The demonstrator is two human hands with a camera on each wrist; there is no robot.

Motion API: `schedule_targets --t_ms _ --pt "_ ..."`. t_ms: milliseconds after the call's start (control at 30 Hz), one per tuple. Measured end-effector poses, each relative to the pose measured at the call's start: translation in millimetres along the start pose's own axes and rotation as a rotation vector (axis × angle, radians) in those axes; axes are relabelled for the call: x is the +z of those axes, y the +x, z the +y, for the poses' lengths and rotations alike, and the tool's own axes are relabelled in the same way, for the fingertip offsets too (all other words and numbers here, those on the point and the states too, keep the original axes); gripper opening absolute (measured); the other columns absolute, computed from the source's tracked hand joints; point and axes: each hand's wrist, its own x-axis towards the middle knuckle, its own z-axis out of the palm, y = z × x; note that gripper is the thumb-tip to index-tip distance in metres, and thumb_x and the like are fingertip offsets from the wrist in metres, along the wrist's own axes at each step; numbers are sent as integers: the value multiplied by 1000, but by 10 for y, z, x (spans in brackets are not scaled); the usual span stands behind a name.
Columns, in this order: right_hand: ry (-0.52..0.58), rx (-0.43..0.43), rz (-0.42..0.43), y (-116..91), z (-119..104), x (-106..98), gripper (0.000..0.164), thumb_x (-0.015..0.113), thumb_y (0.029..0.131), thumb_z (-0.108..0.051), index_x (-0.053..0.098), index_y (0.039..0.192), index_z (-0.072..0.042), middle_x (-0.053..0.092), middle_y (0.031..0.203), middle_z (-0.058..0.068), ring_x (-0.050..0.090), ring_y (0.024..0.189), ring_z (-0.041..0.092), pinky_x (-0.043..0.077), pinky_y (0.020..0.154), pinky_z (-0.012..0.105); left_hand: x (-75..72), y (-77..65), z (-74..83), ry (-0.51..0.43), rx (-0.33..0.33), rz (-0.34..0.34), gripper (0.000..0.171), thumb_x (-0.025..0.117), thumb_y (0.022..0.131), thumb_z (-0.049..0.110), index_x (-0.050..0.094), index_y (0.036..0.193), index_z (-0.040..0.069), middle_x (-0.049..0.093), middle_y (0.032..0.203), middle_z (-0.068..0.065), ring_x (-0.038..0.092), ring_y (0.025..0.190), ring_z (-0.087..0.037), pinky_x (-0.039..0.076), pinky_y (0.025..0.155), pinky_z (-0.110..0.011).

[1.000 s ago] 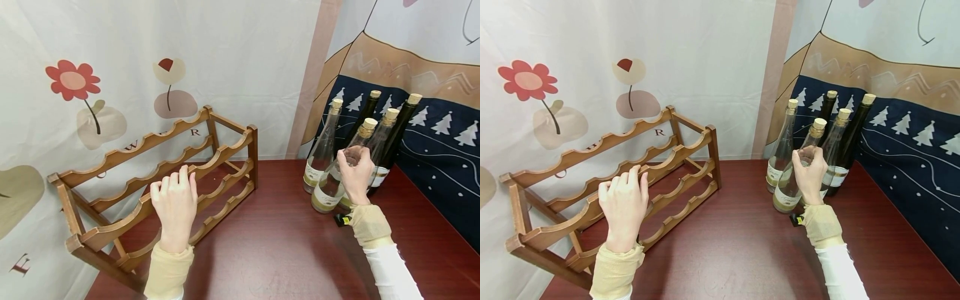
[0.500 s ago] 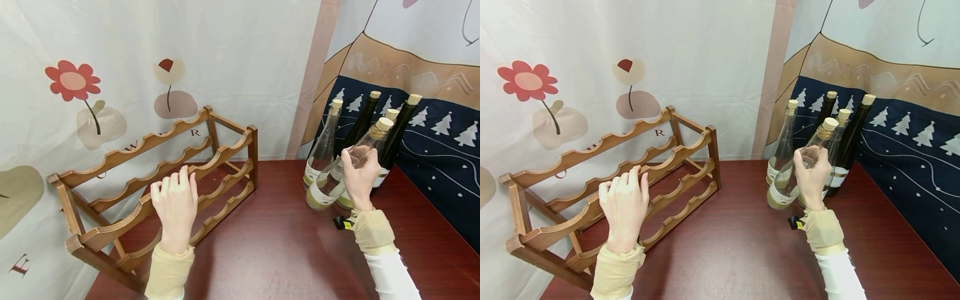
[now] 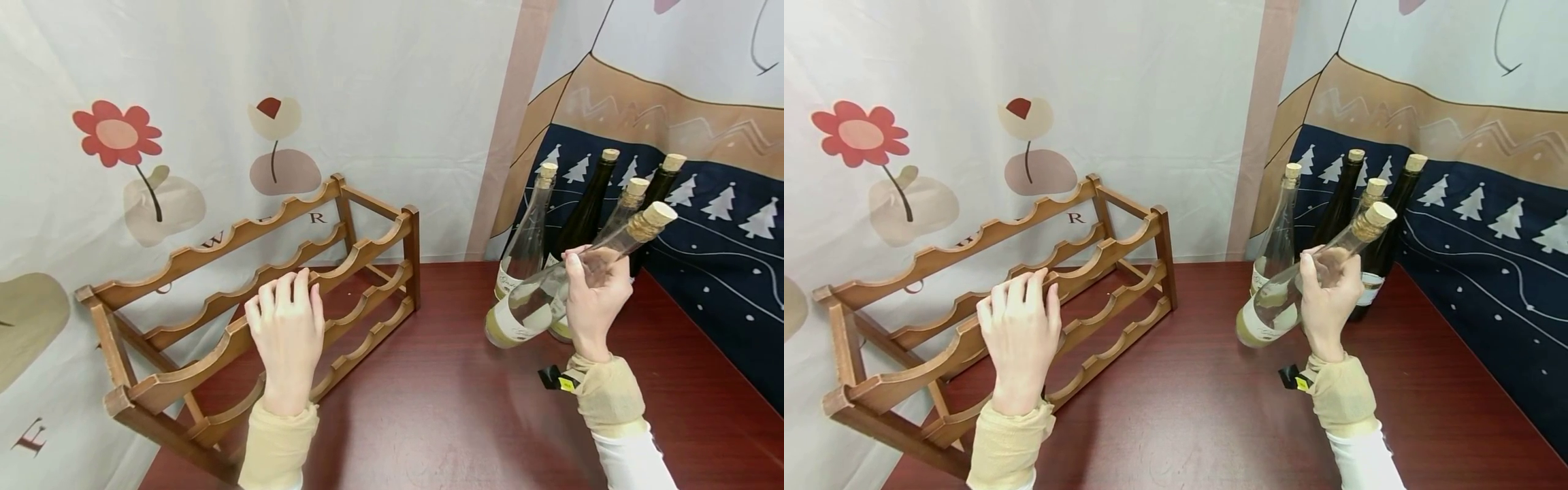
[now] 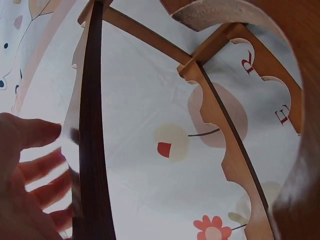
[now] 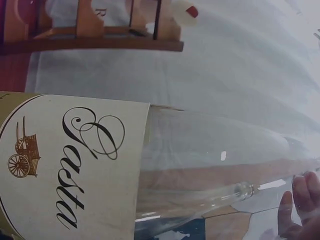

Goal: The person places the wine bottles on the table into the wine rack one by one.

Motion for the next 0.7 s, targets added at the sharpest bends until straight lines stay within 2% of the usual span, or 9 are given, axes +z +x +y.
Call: schedule_targets --t_ms 200,333,467,567,700 --pt "77 17 54 -52 56 -41 14 59 81 12 58 91 2 66 81 8 65 77 18 52 78 26 79 -4 104 -157 137 102 19 61 88 10 66 105 1 63 104 -15 55 96 -36 44 75 -45" --pt "112 25 96 -101 60 -34 13 59 79 12 58 88 2 66 78 10 65 75 20 52 77 28 146 -27 209 -225 188 103 20 57 92 15 66 104 2 65 103 -14 58 96 -34 48 78 -43" --pt "138 32 125 -165 37 -15 12 62 79 9 58 87 1 66 76 11 66 72 21 51 74 28 203 -85 331 -287 188 23 24 58 92 21 66 107 4 65 104 -13 59 98 -32 49 80 -41" --pt "156 40 142 -204 15 2 11 61 79 9 58 87 2 67 76 11 66 71 20 51 73 28 247 -142 424 -344 170 -58 31 65 87 25 64 111 5 65 106 -11 59 101 -29 50 81 -41" --pt "189 64 174 -251 -18 29 11 56 79 13 59 85 4 67 76 11 66 70 20 53 74 29 303 -219 549 -440 167 -159 48 72 79 36 62 116 7 64 111 -9 59 106 -26 50 82 -41"
